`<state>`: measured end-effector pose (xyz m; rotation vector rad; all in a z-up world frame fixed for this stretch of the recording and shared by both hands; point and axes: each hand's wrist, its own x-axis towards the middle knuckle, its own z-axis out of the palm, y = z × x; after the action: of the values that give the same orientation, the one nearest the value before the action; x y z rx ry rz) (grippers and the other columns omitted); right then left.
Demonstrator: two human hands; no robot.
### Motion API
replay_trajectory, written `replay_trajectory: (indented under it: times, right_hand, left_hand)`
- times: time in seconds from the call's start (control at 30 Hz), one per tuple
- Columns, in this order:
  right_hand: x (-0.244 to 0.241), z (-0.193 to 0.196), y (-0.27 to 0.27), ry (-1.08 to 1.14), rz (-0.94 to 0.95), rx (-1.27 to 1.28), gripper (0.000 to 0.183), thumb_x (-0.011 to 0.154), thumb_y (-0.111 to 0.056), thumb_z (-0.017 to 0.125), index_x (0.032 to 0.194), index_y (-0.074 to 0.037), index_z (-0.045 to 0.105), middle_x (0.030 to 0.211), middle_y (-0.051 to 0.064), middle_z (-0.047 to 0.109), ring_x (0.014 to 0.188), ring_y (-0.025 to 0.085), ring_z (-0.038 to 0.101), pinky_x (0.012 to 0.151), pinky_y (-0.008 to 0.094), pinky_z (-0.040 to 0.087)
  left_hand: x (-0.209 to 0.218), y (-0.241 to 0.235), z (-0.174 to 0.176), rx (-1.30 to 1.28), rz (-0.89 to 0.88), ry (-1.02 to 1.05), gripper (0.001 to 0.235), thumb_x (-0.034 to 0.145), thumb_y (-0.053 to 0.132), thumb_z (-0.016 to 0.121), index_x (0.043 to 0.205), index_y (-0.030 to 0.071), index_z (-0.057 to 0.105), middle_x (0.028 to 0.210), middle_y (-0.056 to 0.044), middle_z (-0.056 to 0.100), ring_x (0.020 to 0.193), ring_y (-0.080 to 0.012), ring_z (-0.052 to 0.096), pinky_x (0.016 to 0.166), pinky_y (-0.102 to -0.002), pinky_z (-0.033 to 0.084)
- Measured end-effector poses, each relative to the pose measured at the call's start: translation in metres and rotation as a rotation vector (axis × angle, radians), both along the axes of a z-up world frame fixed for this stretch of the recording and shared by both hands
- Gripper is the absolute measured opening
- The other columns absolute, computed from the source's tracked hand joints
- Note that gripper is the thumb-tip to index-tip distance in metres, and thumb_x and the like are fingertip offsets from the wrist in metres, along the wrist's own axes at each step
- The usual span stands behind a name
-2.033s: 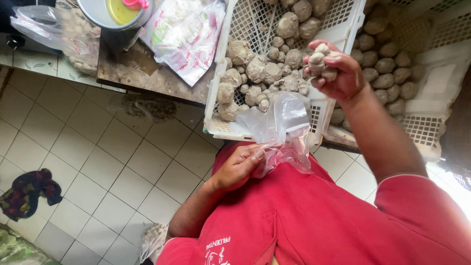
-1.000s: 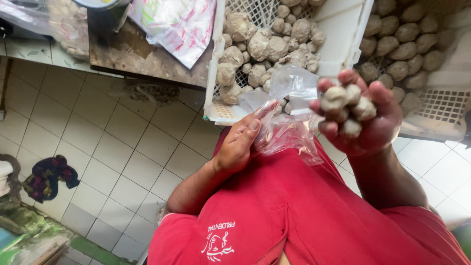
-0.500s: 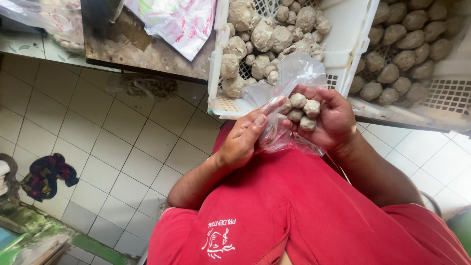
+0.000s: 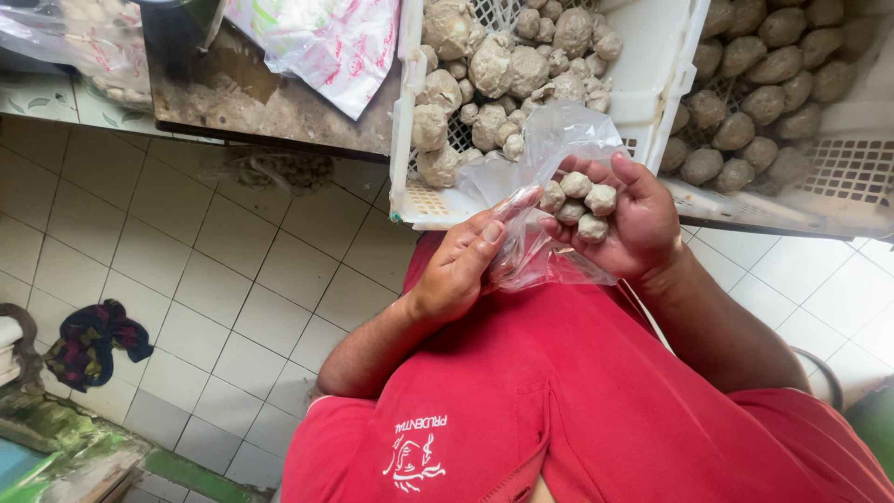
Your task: The person repeatedly picks small round meatballs from a white plastic crate and places them into a clear plastic bag held open in the other hand. The person continues filling the bag until it is full, then sets it aside.
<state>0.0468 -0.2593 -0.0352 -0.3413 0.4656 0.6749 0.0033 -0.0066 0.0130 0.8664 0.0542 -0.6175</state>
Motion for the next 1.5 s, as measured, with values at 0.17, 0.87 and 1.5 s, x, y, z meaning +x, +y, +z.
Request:
replay_trajectory:
  times: [0.17,0.87,1.5]
  right_hand:
    - [-0.002,0.008,-0.008,-0.291,0.21,-0.571,0.057,0.109,-0.042,0.049,0.147,0.0,0.044,0.146,0.019,0.05,0.132,0.029,0.053,0.113,0.049,0.044]
    - [0.24,-0.072,0.035,-1.094,1.1,-1.875,0.082,0.081,-0.028,0.087,0.152,-0.019,0.047,0.148,0.028,0.045,0.138,0.046,0.046,0.116,0.05,0.041]
    - [0.263,-0.102,0.048,-1.585,1.121,-1.63,0.064,0.072,-0.006,0.076,0.133,-0.02,0.063,0.143,0.014,0.046,0.126,0.04,0.056,0.106,0.046,0.05]
  left_hand:
    - [-0.006,0.005,-0.002,0.01,-0.148,-0.158,0.05,0.118,0.024,0.041,0.16,-0.002,0.043,0.078,0.007,0.041,0.07,-0.0054,0.037,0.067,-0.021,0.035]
    - [-0.02,0.001,0.002,0.134,-0.217,-0.222,0.041,0.115,0.022,0.045,0.147,0.0,0.058,0.072,0.007,0.039,0.067,-0.0064,0.035,0.062,-0.024,0.035]
    - [-0.022,-0.002,-0.004,-0.01,-0.164,-0.13,0.044,0.116,0.023,0.043,0.148,-0.003,0.054,0.075,0.006,0.04,0.068,-0.0073,0.034,0.063,-0.025,0.033]
